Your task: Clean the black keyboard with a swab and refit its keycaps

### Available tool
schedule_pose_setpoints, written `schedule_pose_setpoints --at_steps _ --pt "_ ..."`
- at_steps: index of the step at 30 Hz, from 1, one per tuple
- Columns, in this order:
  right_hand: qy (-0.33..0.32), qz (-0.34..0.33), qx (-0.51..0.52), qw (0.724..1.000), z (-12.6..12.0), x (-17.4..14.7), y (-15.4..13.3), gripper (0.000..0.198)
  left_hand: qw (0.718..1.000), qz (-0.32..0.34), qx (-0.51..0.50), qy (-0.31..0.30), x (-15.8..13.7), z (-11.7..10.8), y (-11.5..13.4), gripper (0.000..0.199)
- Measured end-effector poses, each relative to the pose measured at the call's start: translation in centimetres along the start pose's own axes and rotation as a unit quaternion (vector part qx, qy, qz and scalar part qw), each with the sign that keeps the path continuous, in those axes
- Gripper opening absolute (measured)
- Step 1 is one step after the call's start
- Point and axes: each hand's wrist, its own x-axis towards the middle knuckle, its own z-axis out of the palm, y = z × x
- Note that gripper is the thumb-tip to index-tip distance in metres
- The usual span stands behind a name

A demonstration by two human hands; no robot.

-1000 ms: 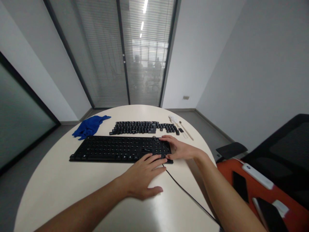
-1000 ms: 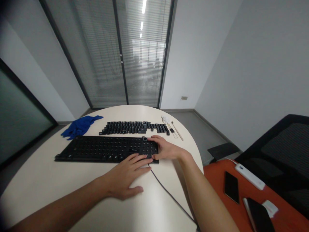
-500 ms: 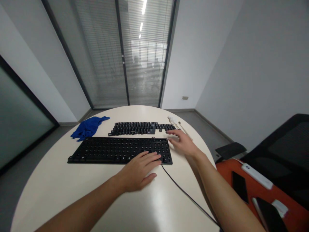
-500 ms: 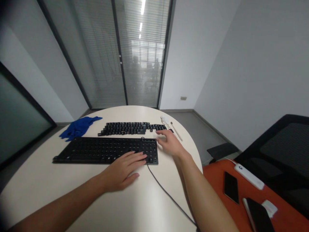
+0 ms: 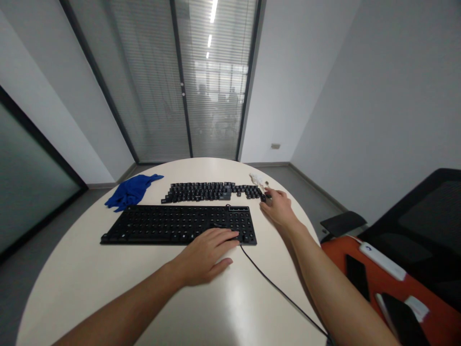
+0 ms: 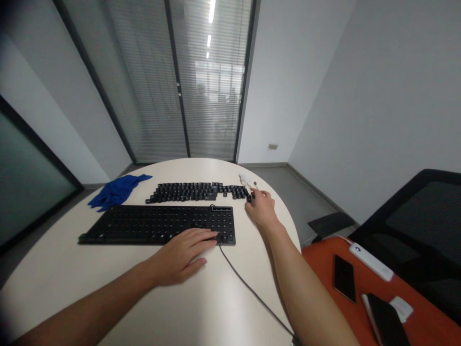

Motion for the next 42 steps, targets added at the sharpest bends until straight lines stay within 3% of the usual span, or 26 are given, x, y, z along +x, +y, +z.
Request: schedule_pose_setpoints --at_steps 11,32,36,39,42 --pt "-0.012 0.002 -0.019 1.0 -0.5 -0.2 -0.4 0.039 1.0 -0.001 -0.001 -0.002 0.0 0.0 -0.1 0.04" --pt "-0.034 -0.002 -0.03 0.999 -1.1 -0.7 -1.4 0.028 1.0 -0.004 0.007 -0.006 0.1 0.0 0.0 0.039" --pt "-0.064 -0.012 -0.022 0.998 -1.4 -0.8 -1.3 0.038 1.0 -0.004 0.005 -0.007 0.1 0.0 0.0 0.039" --pt "-0.086 -0.025 0.019 0.996 -1.8 -1.0 -1.5 0.042 1.0 -0.005 0.004 -0.006 0.1 0.1 -0.1 0.04" --pt "-0.153 -0.051 0.156 0.975 -2.4 -1.2 -1.7 0.04 1.0 -0.004 0.001 -0.001 0.0 0.1 -0.1 0.04"
